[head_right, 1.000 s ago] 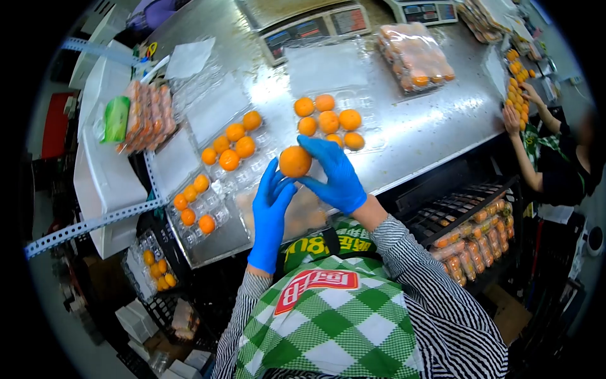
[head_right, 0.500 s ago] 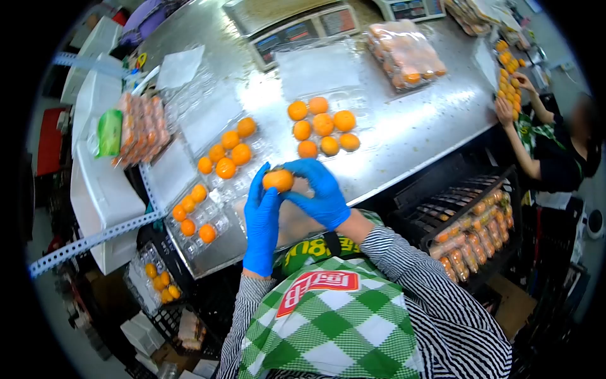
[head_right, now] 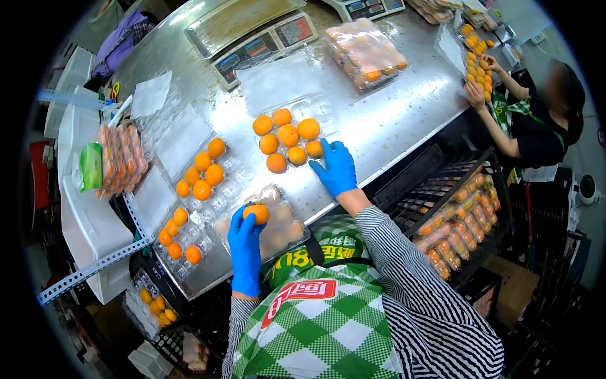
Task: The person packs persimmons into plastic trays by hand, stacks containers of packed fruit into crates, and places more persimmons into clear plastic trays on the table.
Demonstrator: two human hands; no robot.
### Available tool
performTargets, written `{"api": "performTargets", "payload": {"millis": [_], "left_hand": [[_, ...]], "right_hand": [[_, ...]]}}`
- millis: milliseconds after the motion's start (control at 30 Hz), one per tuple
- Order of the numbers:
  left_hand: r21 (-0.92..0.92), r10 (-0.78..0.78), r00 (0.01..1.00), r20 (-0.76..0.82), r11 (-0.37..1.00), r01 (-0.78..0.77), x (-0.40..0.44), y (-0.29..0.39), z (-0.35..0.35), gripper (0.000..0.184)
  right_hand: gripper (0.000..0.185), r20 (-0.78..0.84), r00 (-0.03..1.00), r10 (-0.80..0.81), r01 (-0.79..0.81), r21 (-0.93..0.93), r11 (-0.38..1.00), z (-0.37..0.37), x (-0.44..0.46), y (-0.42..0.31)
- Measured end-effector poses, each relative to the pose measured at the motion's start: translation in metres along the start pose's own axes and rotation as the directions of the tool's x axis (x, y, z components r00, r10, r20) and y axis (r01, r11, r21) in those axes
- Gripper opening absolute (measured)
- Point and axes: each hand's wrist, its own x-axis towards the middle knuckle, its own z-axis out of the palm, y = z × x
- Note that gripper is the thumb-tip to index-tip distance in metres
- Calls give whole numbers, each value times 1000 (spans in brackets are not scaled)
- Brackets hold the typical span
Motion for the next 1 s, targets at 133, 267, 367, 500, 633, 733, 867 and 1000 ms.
{"api": "performTargets", "payload": {"millis": [133,267,367,500,633,733,867,1000], "left_hand": [[-31,13,1000,20,999,-12,-2,-6,8,43],[-23,-2,1000,29,1000,3,-3,-5,14,45],[-40,-28,999,40,999,29,-2,-7,14,46],[-39,-57,998,38,998,59,-4,-6,24,45],[-4,-55,998,39,998,55,-3,-9,27,45],[34,-47,998,32,998,46,-5,-9,28,46],[55,-57,998,28,997,55,-4,-11,29,46],[61,-45,999,19,997,44,-4,-15,31,45]], "right_hand": [[51,13,1000,8,-8,39,999,3,7,8],[45,-162,971,-178,187,40,982,7,1,13],[44,-170,975,-146,167,118,979,10,-3,12],[47,58,993,105,-118,291,949,-5,0,-4],[54,133,966,222,-258,412,874,-7,4,-2],[62,-92,992,90,-45,404,914,18,6,19],[67,-97,989,114,-75,335,939,20,9,19],[60,-79,997,18,-1,215,977,20,10,24]]}}
